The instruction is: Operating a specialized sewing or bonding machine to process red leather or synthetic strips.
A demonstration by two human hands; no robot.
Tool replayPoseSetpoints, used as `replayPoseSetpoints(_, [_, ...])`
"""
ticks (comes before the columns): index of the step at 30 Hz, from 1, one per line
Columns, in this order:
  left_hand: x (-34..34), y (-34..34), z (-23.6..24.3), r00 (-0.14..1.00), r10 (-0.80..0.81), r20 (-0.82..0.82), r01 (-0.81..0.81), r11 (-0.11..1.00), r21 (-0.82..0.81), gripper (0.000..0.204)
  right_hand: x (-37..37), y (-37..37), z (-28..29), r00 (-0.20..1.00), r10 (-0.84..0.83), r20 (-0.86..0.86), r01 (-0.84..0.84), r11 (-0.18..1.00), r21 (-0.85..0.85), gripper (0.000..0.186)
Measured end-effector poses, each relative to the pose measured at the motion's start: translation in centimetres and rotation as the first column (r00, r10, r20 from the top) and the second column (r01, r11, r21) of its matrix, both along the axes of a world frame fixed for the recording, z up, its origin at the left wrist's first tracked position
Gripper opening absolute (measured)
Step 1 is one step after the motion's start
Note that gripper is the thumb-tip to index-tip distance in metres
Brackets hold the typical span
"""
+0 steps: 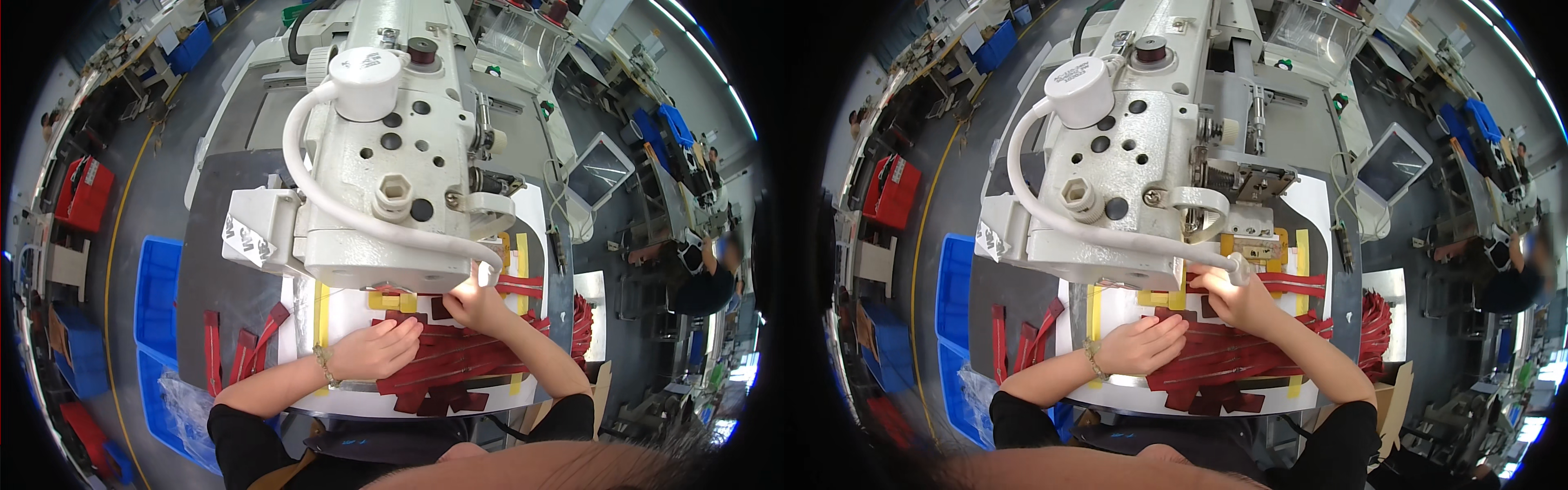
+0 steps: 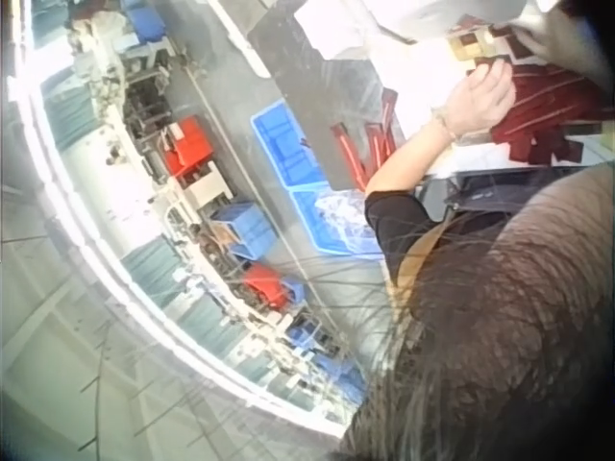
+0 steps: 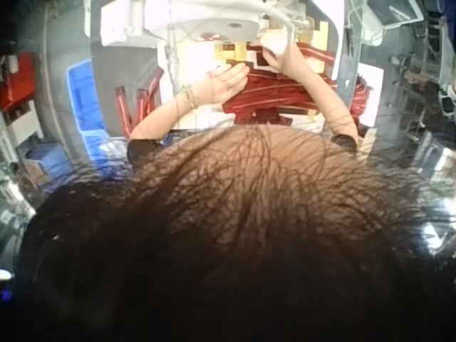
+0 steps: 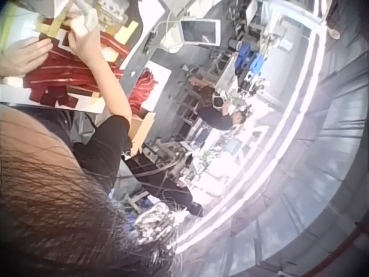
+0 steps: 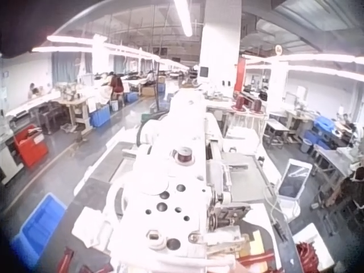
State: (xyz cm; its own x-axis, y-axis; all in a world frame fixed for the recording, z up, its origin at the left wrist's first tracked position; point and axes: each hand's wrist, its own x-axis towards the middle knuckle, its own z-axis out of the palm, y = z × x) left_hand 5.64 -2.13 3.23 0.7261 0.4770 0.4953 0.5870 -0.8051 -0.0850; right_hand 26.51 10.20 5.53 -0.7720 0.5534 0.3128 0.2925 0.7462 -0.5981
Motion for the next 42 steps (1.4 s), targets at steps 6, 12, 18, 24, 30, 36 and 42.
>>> replayPoseSetpoints(6, [-0.1,0.0,-0.6,0.992,0.127,-0.001,-0.126,0.986,-0.105,0.024,1.7,-0.1,-1.5,0.985,0.054,0.167,-0.084,0.98,0.178,0.044])
replayPoseSetpoints(12, [-0.1,-0.1,-0.8,0.983,0.149,0.109,-0.122,0.968,-0.217,0.025,1.7,-0.3,-3.3,0.981,0.049,0.188,-0.086,0.977,0.196,0.04])
replayPoseSetpoints(18, [-0.1,0.0,-0.6,0.964,0.234,0.128,-0.2,0.951,-0.236,0.022,1.5,-0.5,-3.6,0.996,0.031,0.081,-0.03,0.999,-0.017,0.041])
replayPoseSetpoints(24, [-0.5,-0.2,-3.9,0.897,0.098,-0.431,-0.004,0.977,0.215,0.035,1.9,0.1,-3.0,0.991,0.072,0.108,-0.087,0.986,0.139,0.042])
replayPoseSetpoints(30, [0.3,-0.8,-2.8,0.937,0.247,0.246,-0.16,0.932,-0.326,0.025,1.8,0.1,-3.8,0.988,0.069,0.136,-0.096,0.974,0.207,0.038])
replayPoseSetpoints(36, [0.6,-0.5,-4.1,0.947,0.217,0.235,-0.142,0.944,-0.299,0.026,2.4,0.1,-5.0,0.997,0.044,0.062,-0.042,0.999,-0.026,0.036])
replayPoseSetpoints(42, [0.5,-1.0,-4.1,0.954,0.223,0.202,-0.165,0.948,-0.272,0.027,2.3,0.5,-4.4,0.995,0.086,0.05,-0.085,0.996,-0.009,0.034])
